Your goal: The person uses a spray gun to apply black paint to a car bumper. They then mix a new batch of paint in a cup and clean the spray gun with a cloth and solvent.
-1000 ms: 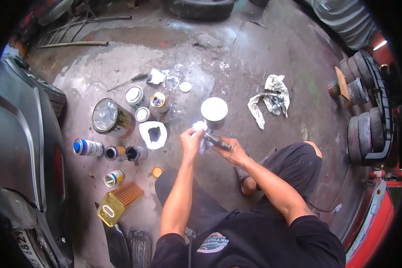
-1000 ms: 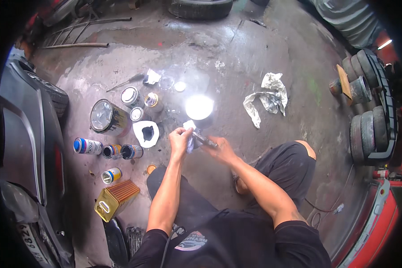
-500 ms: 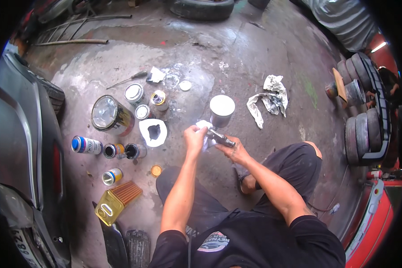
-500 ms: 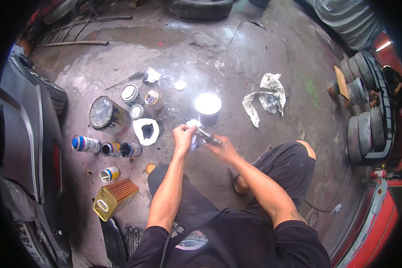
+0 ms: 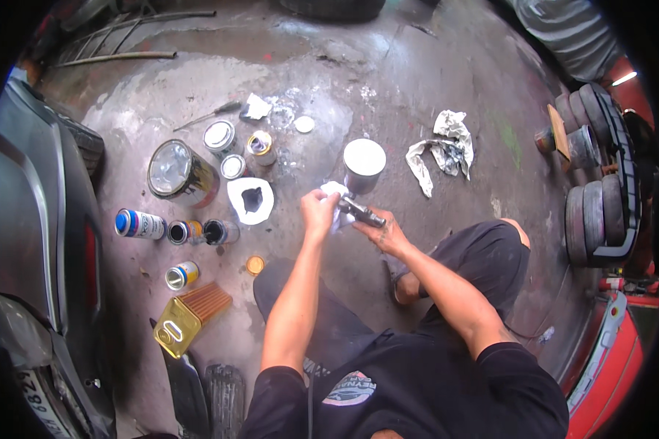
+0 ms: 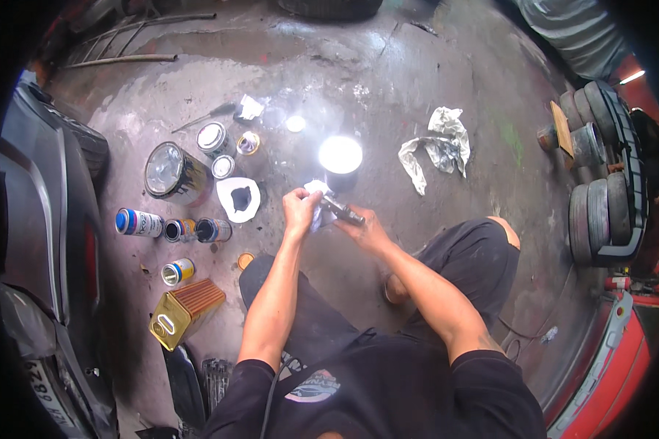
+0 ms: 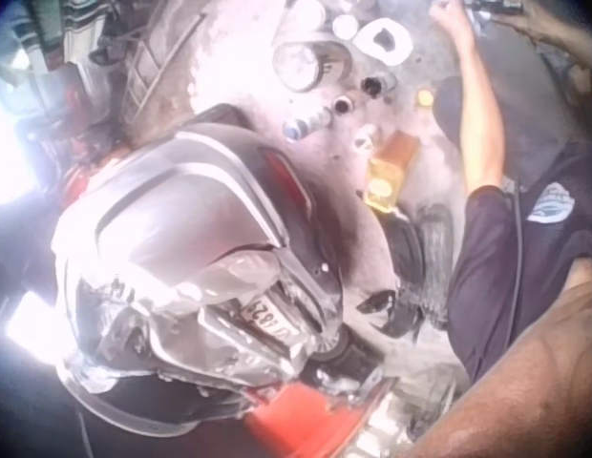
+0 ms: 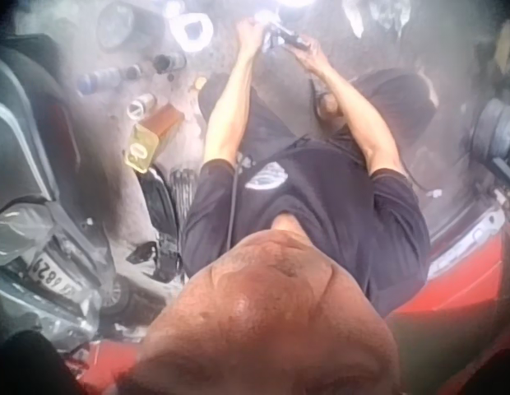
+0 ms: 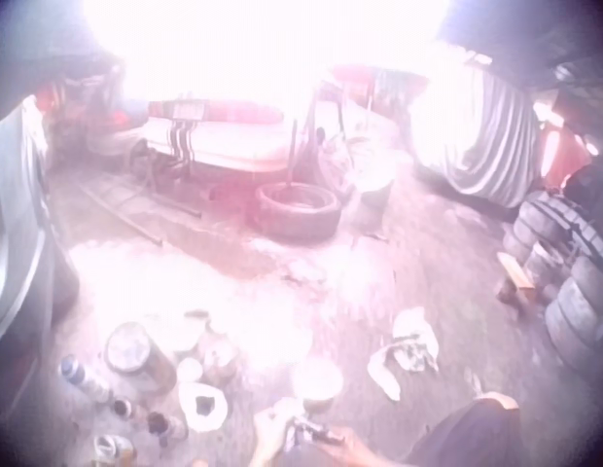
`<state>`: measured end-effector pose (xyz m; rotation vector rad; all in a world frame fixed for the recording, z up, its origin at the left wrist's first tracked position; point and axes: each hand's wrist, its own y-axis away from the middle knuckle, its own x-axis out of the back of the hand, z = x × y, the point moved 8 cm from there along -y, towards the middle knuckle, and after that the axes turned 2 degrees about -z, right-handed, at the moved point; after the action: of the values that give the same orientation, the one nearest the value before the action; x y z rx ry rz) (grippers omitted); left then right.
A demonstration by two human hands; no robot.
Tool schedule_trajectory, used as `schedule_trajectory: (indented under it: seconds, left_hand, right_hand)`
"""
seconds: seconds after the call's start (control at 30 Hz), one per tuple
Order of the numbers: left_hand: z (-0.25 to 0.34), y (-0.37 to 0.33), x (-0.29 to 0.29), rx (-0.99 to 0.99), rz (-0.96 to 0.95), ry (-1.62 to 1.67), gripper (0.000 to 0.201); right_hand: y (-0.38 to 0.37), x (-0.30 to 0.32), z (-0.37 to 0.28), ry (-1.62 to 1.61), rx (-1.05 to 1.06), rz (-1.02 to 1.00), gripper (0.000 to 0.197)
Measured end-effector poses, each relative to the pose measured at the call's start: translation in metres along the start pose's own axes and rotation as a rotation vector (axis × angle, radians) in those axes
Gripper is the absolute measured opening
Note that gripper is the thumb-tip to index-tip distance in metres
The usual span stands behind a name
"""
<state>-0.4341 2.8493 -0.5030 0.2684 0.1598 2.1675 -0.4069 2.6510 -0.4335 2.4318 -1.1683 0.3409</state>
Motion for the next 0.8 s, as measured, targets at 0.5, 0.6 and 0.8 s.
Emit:
schedule_trajectory:
  seconds: [0.5,0.6,0.8]
  left_hand:
    - [0.006,0.008,0.005,0.036,-0.012,-0.015,0.031]
    - [0.006,0.007,0.005,0.031,-0.008,-0.033,0.031]
    - [-0.004,0.005,0.004,0.030,0.000,-0.045,0.033]
  right_hand:
    - [-0.001,-0.004,0.009,0.024,-0.045,-0.018,0.026]
    - [0.000,-0.003,0.010,0.024,-0.036,-0.009,0.026]
    - [0.001,-0.004,0.008,0.029,-0.041,-0.007,0.027]
